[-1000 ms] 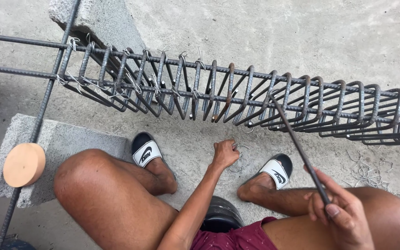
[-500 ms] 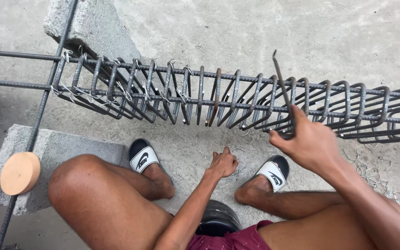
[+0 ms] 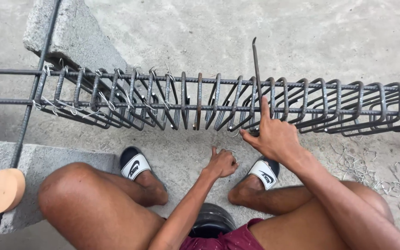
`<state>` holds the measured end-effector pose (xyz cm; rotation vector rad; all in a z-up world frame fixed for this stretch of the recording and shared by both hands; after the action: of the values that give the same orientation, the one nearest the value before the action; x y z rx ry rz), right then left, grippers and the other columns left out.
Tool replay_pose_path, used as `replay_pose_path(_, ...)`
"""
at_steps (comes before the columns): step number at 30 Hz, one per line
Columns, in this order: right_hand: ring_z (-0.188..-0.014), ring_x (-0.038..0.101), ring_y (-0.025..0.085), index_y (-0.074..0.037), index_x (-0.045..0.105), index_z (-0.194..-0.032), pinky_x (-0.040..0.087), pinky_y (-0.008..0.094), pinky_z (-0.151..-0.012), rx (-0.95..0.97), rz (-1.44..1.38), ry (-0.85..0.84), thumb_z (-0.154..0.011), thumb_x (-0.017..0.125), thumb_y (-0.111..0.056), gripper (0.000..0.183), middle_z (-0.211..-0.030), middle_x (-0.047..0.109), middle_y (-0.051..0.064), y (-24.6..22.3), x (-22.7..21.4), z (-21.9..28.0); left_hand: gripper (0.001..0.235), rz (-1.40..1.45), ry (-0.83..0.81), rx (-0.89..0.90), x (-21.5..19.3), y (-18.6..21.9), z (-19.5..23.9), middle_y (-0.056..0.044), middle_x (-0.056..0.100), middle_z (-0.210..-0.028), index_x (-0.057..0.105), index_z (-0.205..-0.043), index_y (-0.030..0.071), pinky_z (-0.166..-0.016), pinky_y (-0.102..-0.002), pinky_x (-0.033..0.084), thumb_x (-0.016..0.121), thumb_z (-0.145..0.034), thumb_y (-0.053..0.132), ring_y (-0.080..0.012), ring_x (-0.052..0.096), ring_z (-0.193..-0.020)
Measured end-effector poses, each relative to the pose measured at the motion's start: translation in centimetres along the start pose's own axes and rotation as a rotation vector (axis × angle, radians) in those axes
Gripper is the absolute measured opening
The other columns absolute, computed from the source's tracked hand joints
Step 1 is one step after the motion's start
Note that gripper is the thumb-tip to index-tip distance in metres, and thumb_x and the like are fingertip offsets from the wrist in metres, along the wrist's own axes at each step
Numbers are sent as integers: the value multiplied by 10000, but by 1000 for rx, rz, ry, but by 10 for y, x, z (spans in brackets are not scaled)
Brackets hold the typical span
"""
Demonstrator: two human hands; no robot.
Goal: Tying rebar intersections with wire using a manual hook tool to create a reinforcement cage.
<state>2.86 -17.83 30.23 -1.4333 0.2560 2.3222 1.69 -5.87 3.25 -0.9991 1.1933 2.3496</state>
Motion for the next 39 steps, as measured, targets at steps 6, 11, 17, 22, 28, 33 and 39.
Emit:
replay_pose_path(6, -917, 776, 435, -9, 164, -1645, 574, 561, -905, -2, -56, 6, -971, 493, -616, 965, -921, 767, 262, -12, -16, 16, 345, -22, 36, 10, 7, 2, -12, -146, 750, -846, 771, -865, 147, -1130, -692, 175, 522, -927, 377, -348, 672, -1038)
replay_pose_path(11, -1030, 729, 486, -62, 90, -1662, 532, 620, -929, 3, -72, 7, -883, 504, -708, 1093, -1152, 737, 225, 2, -1, 4, 379, 199, 10, 10, -39, 20, 6, -152, 749, -873, 738, -835, 129, -1031, -609, 350, 493, -970, 385, -392, 693, -1009)
replay_pose_path(17, -1056, 720, 494, -81, 94, -1667, 534, 632, -925, -6, -39, 29, -886, 499, -709, 1081, -1262, 695, 233, 3, 0, 7, 396, 580, 91, 26, -102, 54, 51, -230, 728, -861, 717, -778, 77, -905, -552, 495, 499, -987, 333, -464, 677, -986)
replay_pose_path(22, -1113, 700, 482, -100, 167, -1665, 557, 598, -862, -13, -100, 25, -904, 502, -647, 996, -1346, 653, 230, 3, -19, 18, 364, 638, 130, 56, -145, 70, 78, -174, 727, -834, 723, -810, 128, -862, -479, 518, 485, -998, 328, -394, 695, -943)
replay_pose_path(28, -1042, 727, 393, -49, 370, -1607, 586, 511, -808, 13, -109, 139, -998, 539, -496, 774, -1212, 721, 200, 28, -34, 16, 380, 649, 196, 131, -193, 89, 110, -189, 698, -768, 703, -811, 109, -810, -468, 509, 470, -1027, 316, -389, 680, -846)
replay_pose_path(33, -656, 658, 246, -55, 601, -1430, 518, 385, -552, -230, -410, 288, -997, 594, -287, 491, -948, 734, 146, 21, -71, 40, 336, 873, 167, 92, -216, 91, 129, -15, 667, -775, 699, -880, 58, -569, -277, 441, 521, -1039, 295, -90, 527, -615)
replay_pose_path(39, -1155, 678, 399, 1, 667, -1318, 464, 570, -1083, -438, -1017, -231, -1080, 347, -310, 506, -1172, 725, 284, -8, -42, 41, 459, 1473, 204, 608, -213, 80, 119, -33, 478, -619, 627, -816, 44, -582, -262, 517, 487, -1076, 395, -120, 515, -568)
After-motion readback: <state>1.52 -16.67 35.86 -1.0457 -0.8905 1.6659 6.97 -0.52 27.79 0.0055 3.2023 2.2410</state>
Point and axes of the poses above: each hand's wrist, its own z-axis away from the middle knuckle, its own x-axis out of the palm, y = z × x, the point moved 4 cm from there along -z, towards the middle knuckle
